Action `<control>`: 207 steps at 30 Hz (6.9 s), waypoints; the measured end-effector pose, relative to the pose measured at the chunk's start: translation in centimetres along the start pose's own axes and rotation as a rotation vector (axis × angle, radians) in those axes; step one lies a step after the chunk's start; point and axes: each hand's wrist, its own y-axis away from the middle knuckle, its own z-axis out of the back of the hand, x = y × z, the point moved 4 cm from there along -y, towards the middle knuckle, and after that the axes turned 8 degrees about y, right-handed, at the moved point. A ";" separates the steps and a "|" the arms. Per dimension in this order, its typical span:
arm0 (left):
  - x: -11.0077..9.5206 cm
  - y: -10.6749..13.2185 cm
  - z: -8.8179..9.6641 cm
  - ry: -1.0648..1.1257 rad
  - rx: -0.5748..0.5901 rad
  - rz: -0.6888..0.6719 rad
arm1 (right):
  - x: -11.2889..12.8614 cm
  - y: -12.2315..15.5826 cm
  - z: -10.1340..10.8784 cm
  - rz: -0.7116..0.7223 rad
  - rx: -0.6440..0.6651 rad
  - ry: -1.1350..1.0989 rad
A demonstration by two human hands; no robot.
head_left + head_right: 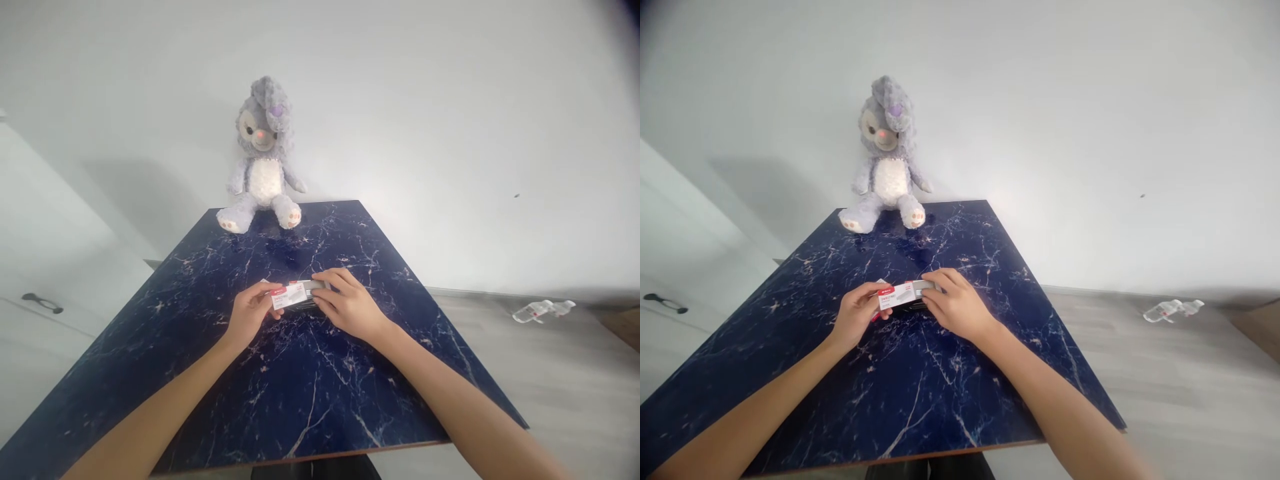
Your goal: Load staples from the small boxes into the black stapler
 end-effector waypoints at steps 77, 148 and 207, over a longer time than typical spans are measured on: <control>-2.0 -1.3 1.0 -0.913 0.250 -0.416 | -6.1 2.2 -1.5 -0.544 0.393 -0.432; -0.6 -1.0 0.7 -1.054 0.353 -0.228 | -4.3 1.7 0.1 -0.673 0.331 0.164; -1.8 -3.8 6.1 -0.767 0.396 0.034 | -1.4 2.9 -3.8 -0.368 0.458 -0.278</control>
